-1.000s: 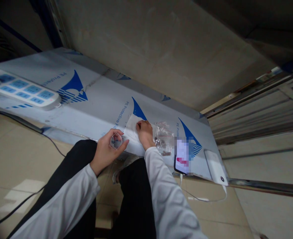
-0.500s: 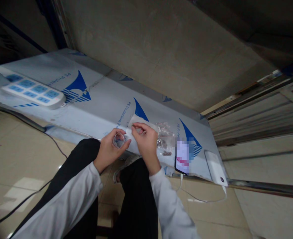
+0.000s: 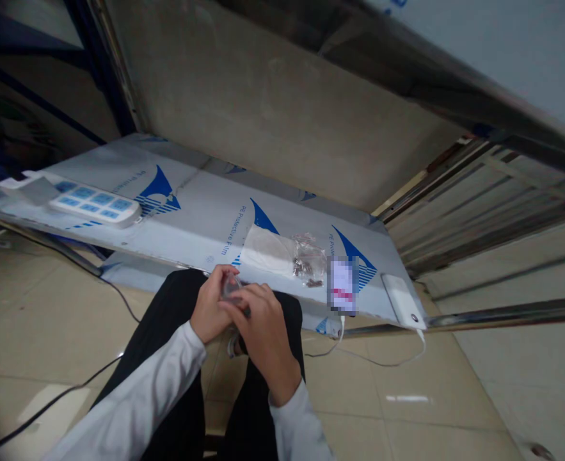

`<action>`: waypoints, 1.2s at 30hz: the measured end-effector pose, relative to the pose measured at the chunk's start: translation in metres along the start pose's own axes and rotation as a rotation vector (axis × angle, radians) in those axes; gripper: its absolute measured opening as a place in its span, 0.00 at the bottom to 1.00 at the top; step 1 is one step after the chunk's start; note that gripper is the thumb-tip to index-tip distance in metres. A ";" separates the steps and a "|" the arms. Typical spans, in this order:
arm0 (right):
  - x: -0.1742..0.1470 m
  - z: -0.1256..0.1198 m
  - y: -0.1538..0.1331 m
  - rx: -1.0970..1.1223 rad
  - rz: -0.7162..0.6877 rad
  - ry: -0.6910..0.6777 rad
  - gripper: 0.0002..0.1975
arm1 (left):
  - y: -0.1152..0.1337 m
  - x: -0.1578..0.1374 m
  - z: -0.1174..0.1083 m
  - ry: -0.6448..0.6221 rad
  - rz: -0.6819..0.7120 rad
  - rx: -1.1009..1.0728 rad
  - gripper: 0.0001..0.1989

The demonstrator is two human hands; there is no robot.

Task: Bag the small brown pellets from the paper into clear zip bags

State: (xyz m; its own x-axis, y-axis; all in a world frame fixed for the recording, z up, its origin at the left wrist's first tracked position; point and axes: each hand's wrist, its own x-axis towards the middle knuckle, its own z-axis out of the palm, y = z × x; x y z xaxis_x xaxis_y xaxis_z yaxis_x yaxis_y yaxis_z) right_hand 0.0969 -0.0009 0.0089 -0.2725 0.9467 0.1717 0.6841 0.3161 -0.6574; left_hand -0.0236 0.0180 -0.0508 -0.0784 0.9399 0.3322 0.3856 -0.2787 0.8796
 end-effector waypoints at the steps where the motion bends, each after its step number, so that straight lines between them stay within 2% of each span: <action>1: -0.006 -0.002 0.002 0.028 0.026 0.032 0.05 | 0.004 -0.004 -0.002 -0.005 0.022 0.022 0.22; 4: -0.021 -0.006 0.007 0.186 0.167 0.130 0.05 | 0.019 -0.019 -0.008 -0.016 0.062 0.010 0.29; 6: -0.027 -0.009 0.008 0.344 0.231 0.136 0.07 | 0.028 -0.029 -0.013 -0.029 0.044 -0.111 0.29; 9: -0.033 -0.015 0.004 0.513 0.242 0.140 0.08 | 0.038 -0.039 -0.020 -0.013 -0.083 -0.359 0.19; 11: -0.039 -0.019 -0.002 0.572 0.239 0.193 0.10 | 0.044 -0.043 -0.025 0.005 -0.182 -0.445 0.15; 15: -0.055 -0.026 -0.013 0.619 0.257 0.277 0.19 | 0.061 -0.048 -0.036 -0.010 -0.228 -0.461 0.14; 22: -0.069 -0.040 -0.022 0.748 0.265 0.255 0.23 | 0.091 -0.050 -0.042 0.020 -0.184 -0.433 0.14; 26: -0.065 -0.038 -0.026 0.881 0.234 0.278 0.15 | 0.096 -0.052 -0.036 0.064 -0.166 -0.446 0.13; 31: -0.061 -0.028 -0.028 0.897 0.217 0.407 0.12 | 0.093 -0.053 -0.028 0.107 -0.176 -0.516 0.13; 33: -0.063 -0.026 -0.026 0.860 0.212 0.398 0.12 | 0.090 -0.053 -0.028 0.083 -0.207 -0.553 0.15; 36: -0.065 -0.025 -0.020 0.805 0.209 0.336 0.13 | 0.084 -0.052 -0.030 -0.036 -0.252 -0.575 0.16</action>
State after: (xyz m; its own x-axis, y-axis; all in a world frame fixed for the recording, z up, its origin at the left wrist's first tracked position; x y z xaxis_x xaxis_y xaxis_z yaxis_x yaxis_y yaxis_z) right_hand 0.1179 -0.0676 0.0288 0.1036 0.9881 0.1136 -0.0191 0.1162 -0.9930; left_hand -0.0150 -0.0600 0.0163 -0.0680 0.9938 0.0880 -0.1974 -0.0999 0.9752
